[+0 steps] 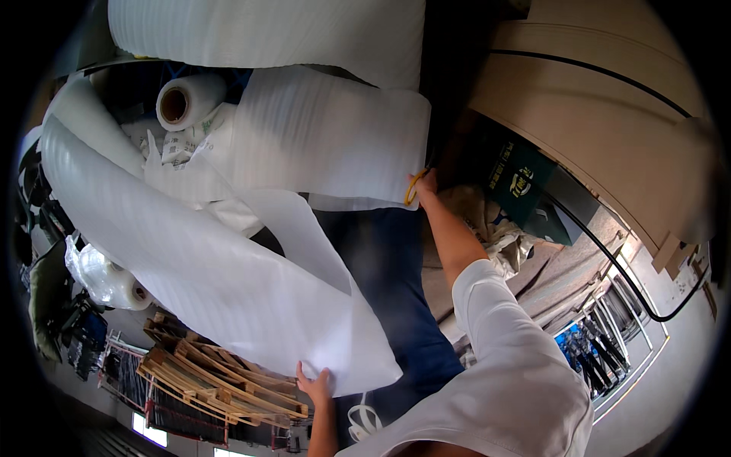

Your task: The person uses yellow-handled scissors to cut a large sheet of white corrugated plastic material into smaller pieces. They repeatedly unfold, align, and cut the material while standing in a cluttered workspace.

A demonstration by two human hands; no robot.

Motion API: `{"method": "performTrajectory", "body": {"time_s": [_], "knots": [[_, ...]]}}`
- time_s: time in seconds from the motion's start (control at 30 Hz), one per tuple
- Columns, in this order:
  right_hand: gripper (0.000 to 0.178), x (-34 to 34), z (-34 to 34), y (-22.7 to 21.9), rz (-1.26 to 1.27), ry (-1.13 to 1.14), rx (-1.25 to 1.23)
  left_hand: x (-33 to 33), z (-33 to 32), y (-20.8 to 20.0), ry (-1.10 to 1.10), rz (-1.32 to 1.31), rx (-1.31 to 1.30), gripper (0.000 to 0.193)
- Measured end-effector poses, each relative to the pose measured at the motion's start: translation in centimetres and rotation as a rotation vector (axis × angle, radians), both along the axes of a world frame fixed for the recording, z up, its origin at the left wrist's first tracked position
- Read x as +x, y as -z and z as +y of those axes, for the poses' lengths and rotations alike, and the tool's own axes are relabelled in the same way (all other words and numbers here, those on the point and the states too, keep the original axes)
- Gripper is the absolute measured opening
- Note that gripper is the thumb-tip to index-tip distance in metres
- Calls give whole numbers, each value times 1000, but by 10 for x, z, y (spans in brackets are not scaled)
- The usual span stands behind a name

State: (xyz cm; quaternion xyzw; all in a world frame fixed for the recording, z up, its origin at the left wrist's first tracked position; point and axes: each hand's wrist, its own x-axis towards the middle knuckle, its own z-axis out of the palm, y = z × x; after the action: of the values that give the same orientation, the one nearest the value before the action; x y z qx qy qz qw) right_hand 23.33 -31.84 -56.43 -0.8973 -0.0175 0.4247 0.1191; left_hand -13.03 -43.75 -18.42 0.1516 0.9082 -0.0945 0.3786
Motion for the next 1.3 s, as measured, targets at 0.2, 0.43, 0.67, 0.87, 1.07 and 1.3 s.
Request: {"method": "performTrajectory", "body": {"time_s": [0.2,0.43,0.67,0.87,1.07,1.3], "knots": [[41,-26,36,-62,-89,142,164,46,82,-17,-555,-122,416,54],[29,4,147,-320,-7,244,928,123,198,-106,-146,-306,745,51],[30,2,348,-506,173,-93,1313,131,209,-172,78,-320,915,53],[30,-101,514,-530,-32,-477,1367,133,226,-198,107,-249,1068,56],[30,-168,491,-592,483,-740,1132,133,236,-223,312,-285,1140,66],[42,-161,306,-639,431,-1690,868,166,261,-231,703,-524,1074,71]]}}
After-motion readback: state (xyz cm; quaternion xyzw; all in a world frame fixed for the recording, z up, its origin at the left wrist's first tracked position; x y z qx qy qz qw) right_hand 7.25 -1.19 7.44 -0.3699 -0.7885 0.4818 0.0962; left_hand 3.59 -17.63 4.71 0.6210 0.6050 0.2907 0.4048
